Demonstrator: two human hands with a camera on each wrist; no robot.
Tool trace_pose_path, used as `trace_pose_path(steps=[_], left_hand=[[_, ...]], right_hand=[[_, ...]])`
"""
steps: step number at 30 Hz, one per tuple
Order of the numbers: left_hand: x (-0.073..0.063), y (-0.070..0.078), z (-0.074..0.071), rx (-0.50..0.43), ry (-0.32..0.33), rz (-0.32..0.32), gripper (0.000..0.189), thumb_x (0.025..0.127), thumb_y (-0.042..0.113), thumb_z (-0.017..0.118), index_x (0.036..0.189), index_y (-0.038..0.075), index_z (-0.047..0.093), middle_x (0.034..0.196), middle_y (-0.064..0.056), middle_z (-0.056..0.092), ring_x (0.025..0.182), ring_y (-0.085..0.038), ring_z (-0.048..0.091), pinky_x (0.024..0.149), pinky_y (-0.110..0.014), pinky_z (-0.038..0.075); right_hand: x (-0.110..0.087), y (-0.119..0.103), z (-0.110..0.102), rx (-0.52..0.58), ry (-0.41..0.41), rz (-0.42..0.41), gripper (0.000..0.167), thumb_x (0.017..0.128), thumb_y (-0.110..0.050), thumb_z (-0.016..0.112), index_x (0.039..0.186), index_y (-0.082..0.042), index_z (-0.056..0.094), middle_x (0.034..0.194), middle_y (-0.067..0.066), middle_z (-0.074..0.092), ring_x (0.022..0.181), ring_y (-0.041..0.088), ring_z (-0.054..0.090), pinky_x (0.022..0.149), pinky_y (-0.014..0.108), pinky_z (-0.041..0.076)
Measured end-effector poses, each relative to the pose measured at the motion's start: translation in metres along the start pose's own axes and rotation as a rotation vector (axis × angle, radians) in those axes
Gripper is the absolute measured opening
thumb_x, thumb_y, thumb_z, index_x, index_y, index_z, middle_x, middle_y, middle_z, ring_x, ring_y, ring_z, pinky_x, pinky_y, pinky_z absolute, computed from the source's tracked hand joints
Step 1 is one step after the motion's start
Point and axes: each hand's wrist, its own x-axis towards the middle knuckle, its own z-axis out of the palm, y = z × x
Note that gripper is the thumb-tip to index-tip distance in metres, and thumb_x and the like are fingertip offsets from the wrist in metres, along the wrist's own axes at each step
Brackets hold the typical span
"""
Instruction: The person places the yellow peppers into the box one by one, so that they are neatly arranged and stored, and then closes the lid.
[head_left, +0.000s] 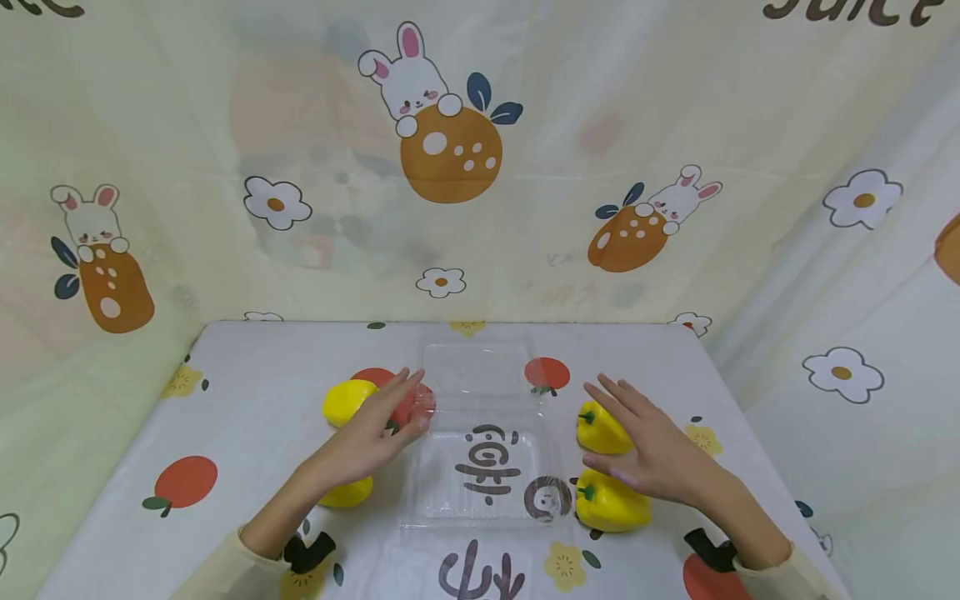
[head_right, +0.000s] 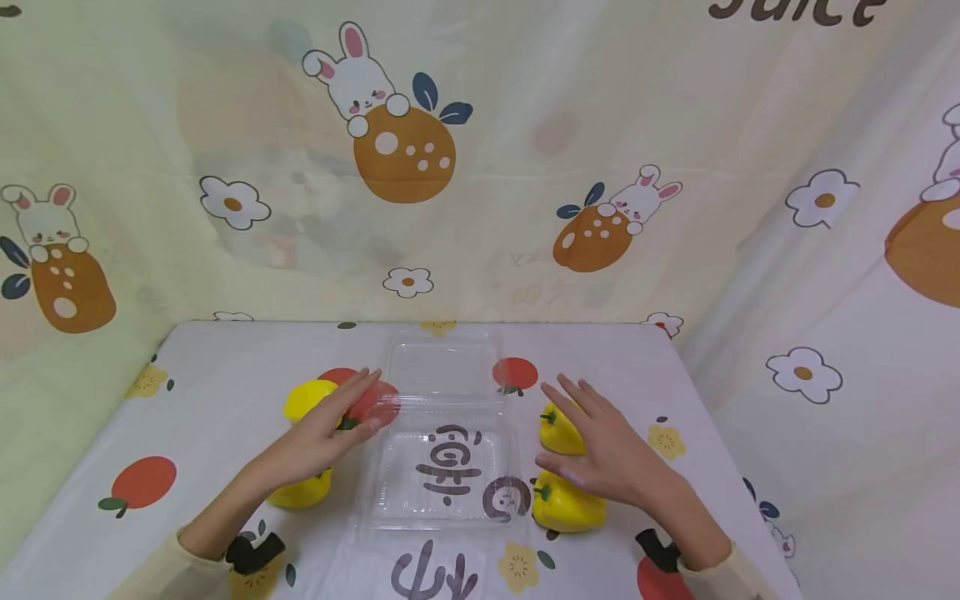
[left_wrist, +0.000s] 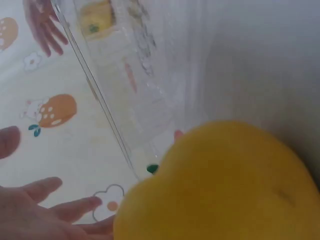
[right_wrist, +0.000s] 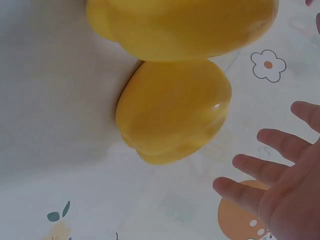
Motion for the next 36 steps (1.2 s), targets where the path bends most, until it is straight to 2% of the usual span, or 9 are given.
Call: trace_pose_path(steps=[3, 7, 13, 18, 21, 24, 30, 33, 36], left_hand=[[-0.001, 0.000, 0.000, -0.041, -0.003, -0.005, 0.075, 0.105, 0.046, 0.061, 0.169, 0.026, 0.027, 0.179, -0.014, 0.019, 0.163, -0.046, 0.024, 0.120, -0.077, 0.031], [-0.004, 0.004, 0.001, -0.121, 0.000, -0.057, 0.074, 0.105, 0.047, 0.060, 0.169, 0.027, 0.029, 0.178, -0.010, 0.024, 0.163, -0.043, 0.026, 0.120, -0.076, 0.033], [-0.008, 0.008, 0.005, -0.298, 0.011, -0.189, 0.069, 0.105, 0.044, 0.062, 0.166, 0.031, 0.033, 0.176, -0.005, 0.029, 0.162, -0.039, 0.027, 0.123, -0.073, 0.033], [-0.009, 0.010, 0.013, -0.438, 0.081, -0.300, 0.063, 0.104, 0.041, 0.063, 0.163, 0.033, 0.041, 0.172, -0.005, 0.037, 0.153, -0.037, 0.039, 0.121, -0.069, 0.040], [-0.009, 0.009, 0.018, -0.500, 0.118, -0.313, 0.059, 0.106, 0.030, 0.061, 0.162, 0.029, 0.043, 0.170, -0.008, 0.040, 0.150, -0.038, 0.042, 0.119, -0.066, 0.044], [-0.010, 0.008, 0.021, -0.571, 0.139, -0.306, 0.057, 0.107, 0.022, 0.057, 0.163, 0.025, 0.042, 0.172, -0.009, 0.036, 0.154, -0.041, 0.038, 0.120, -0.066, 0.042], [-0.011, 0.007, 0.023, -0.644, 0.126, -0.362, 0.062, 0.106, 0.015, 0.052, 0.165, 0.025, 0.037, 0.174, -0.011, 0.029, 0.144, -0.039, 0.044, 0.116, -0.059, 0.049], [-0.011, 0.007, 0.025, -0.657, 0.099, -0.397, 0.065, 0.105, 0.012, 0.049, 0.167, 0.026, 0.032, 0.175, -0.011, 0.026, 0.144, -0.040, 0.044, 0.115, -0.057, 0.050], [-0.011, 0.005, 0.029, -0.666, 0.089, -0.419, 0.068, 0.105, 0.009, 0.047, 0.168, 0.027, 0.030, 0.177, -0.010, 0.023, 0.147, -0.043, 0.041, 0.115, -0.056, 0.051]], right_hand=[[-0.004, 0.001, -0.002, 0.016, -0.003, -0.004, 0.092, 0.091, -0.061, 0.075, 0.167, -0.028, 0.034, 0.174, 0.013, 0.034, 0.156, 0.051, 0.032, 0.114, 0.078, 0.038], [-0.010, 0.003, -0.003, 0.040, -0.006, -0.005, 0.094, 0.091, -0.059, 0.077, 0.167, -0.027, 0.033, 0.172, 0.015, 0.035, 0.155, 0.048, 0.036, 0.114, 0.075, 0.041], [-0.015, 0.008, -0.004, 0.063, 0.004, 0.000, 0.096, 0.092, -0.057, 0.077, 0.168, -0.023, 0.030, 0.172, 0.015, 0.035, 0.154, 0.043, 0.040, 0.116, 0.070, 0.043], [-0.020, 0.010, -0.004, 0.048, 0.034, -0.016, 0.094, 0.092, -0.053, 0.079, 0.167, -0.019, 0.033, 0.170, 0.015, 0.039, 0.151, 0.042, 0.042, 0.115, 0.070, 0.045], [-0.023, 0.011, -0.004, 0.040, 0.048, -0.017, 0.094, 0.091, -0.052, 0.080, 0.167, -0.020, 0.033, 0.169, 0.015, 0.041, 0.150, 0.041, 0.044, 0.114, 0.070, 0.046], [-0.026, 0.011, -0.005, 0.044, 0.059, -0.010, 0.097, 0.090, -0.051, 0.081, 0.168, -0.024, 0.030, 0.168, 0.014, 0.042, 0.148, 0.040, 0.045, 0.112, 0.070, 0.047], [-0.031, 0.009, -0.006, 0.050, 0.069, 0.033, 0.098, 0.089, -0.051, 0.083, 0.168, -0.029, 0.030, 0.164, 0.015, 0.047, 0.144, 0.041, 0.047, 0.108, 0.073, 0.048], [-0.033, 0.008, -0.007, 0.056, 0.059, 0.059, 0.096, 0.089, -0.054, 0.082, 0.167, -0.030, 0.032, 0.159, 0.013, 0.052, 0.136, 0.036, 0.054, 0.104, 0.064, 0.056], [-0.033, 0.009, -0.007, 0.064, 0.053, 0.065, 0.092, 0.089, -0.053, 0.082, 0.165, -0.026, 0.038, 0.154, 0.009, 0.058, 0.125, 0.028, 0.061, 0.096, 0.042, 0.063]])
